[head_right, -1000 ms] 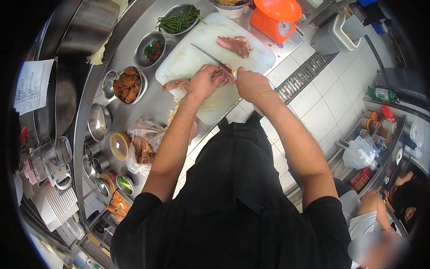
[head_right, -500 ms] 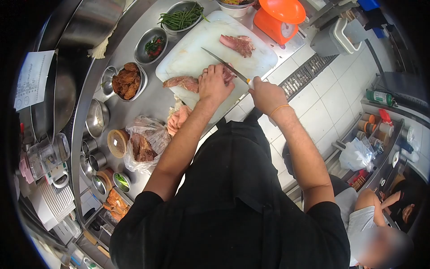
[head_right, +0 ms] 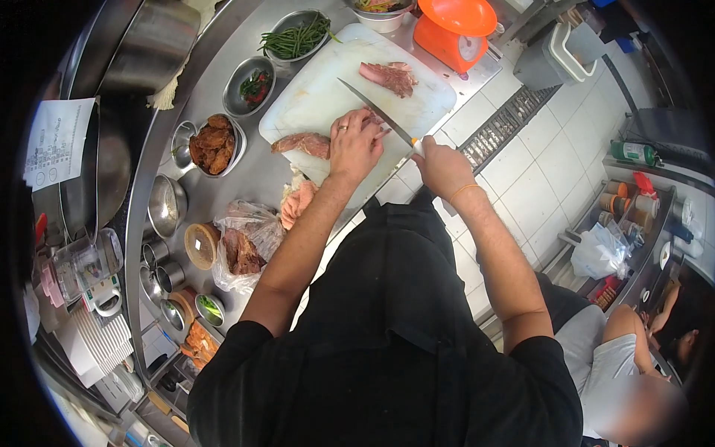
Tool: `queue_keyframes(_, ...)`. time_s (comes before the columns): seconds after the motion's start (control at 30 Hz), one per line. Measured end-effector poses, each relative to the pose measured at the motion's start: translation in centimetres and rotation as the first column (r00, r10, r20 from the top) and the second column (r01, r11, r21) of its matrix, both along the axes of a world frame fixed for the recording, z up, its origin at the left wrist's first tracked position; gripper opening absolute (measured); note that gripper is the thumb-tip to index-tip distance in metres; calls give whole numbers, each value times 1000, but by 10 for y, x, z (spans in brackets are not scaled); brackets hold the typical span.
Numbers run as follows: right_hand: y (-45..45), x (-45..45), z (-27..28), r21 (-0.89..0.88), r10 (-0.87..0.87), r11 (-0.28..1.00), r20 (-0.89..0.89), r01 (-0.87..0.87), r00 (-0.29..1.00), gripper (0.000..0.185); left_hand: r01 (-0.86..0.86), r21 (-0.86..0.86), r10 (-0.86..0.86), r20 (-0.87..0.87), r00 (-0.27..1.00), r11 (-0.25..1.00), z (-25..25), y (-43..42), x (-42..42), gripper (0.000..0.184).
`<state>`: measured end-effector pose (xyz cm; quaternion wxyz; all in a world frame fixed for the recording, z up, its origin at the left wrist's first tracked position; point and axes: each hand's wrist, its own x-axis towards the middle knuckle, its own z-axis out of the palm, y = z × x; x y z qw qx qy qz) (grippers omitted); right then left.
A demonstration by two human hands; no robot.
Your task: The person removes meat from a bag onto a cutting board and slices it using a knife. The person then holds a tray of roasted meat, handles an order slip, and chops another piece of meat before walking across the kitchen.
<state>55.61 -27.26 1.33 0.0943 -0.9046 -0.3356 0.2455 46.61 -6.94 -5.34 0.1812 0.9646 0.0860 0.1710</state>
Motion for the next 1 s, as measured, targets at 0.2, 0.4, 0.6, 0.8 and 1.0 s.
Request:
queue_keyframes(0.2,-7,0,-2,63,-29,998,9,29,1000,39,-154,-44,156,42,987,987,1,-5,-12,20)
queue_keyframes(0.4,-4,-7,6,37,34,999,41,-36,999,36,-186,-166,161,-152,975,968,-1,-3,-10,35)
queue_keyframes(0.6,-2,-8,8,-40,139,990,99,-135,985,33,-177,-195,144,-172,975,965,-4,5,1,32)
queue_keyframes(0.8,-2,-15,17,-98,139,986,64,-132,988,29,-187,-274,140,-185,973,943,0,6,5,20)
queue_keyframes(1.0,32,-6,-34,-45,85,995,-9,-85,996,29,-179,-289,128,-187,974,941,-6,8,3,22)
